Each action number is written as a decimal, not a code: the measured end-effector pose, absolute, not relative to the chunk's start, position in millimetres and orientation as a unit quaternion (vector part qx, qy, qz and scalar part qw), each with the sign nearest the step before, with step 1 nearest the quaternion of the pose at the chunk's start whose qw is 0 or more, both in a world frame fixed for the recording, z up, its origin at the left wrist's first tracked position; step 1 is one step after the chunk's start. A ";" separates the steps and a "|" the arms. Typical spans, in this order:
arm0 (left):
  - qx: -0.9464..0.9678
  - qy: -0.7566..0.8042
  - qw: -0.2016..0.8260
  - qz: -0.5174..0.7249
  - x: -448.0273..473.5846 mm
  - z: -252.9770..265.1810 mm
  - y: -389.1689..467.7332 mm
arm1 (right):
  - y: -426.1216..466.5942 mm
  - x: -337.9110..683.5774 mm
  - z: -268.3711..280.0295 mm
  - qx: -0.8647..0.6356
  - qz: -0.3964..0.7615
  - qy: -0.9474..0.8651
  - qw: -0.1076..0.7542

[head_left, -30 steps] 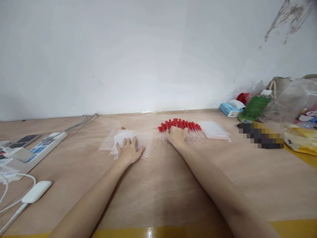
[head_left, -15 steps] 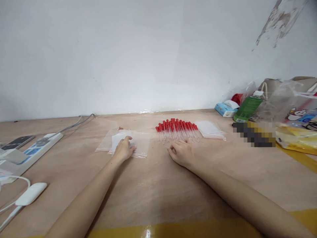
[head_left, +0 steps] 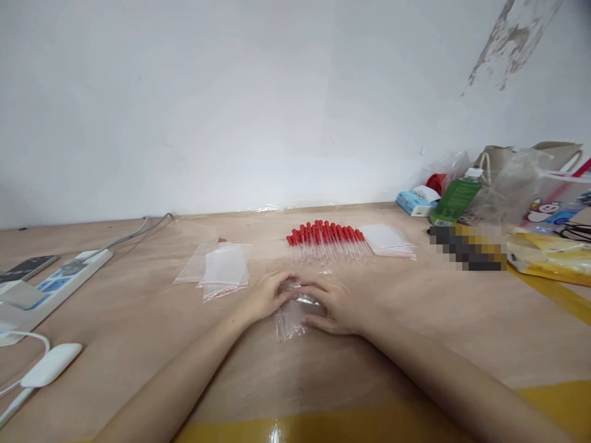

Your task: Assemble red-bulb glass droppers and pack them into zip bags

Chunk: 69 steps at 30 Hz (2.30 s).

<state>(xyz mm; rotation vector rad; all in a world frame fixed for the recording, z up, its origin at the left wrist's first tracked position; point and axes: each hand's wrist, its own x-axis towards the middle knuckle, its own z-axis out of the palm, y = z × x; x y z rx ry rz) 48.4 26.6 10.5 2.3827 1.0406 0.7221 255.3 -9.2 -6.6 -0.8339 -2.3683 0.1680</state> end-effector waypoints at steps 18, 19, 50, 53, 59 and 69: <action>0.749 0.544 0.223 0.305 66.1 -10.7 9.8 | 6.5 268.7 -18.6 -0.389 0.090 -0.882 0.251; 0.752 0.537 0.231 0.304 66.7 -10.5 8.9 | 6.8 268.9 -18.7 -0.389 0.091 -0.881 0.253; 0.639 0.434 0.482 0.413 58.5 -12.4 14.3 | 19.6 282.1 -16.2 -0.398 0.044 -0.861 0.314; 0.582 0.420 0.555 0.420 62.6 -14.8 15.4 | 15.3 276.9 -10.6 -0.393 0.030 -0.878 0.270; 0.469 0.437 0.621 0.450 68.4 -14.8 15.0 | 18.5 278.9 -17.1 -0.398 0.122 -0.884 0.213; 0.673 0.544 0.269 0.423 54.1 6.6 100.4 | 18.9 280.9 -16.3 -0.397 0.135 -0.879 0.227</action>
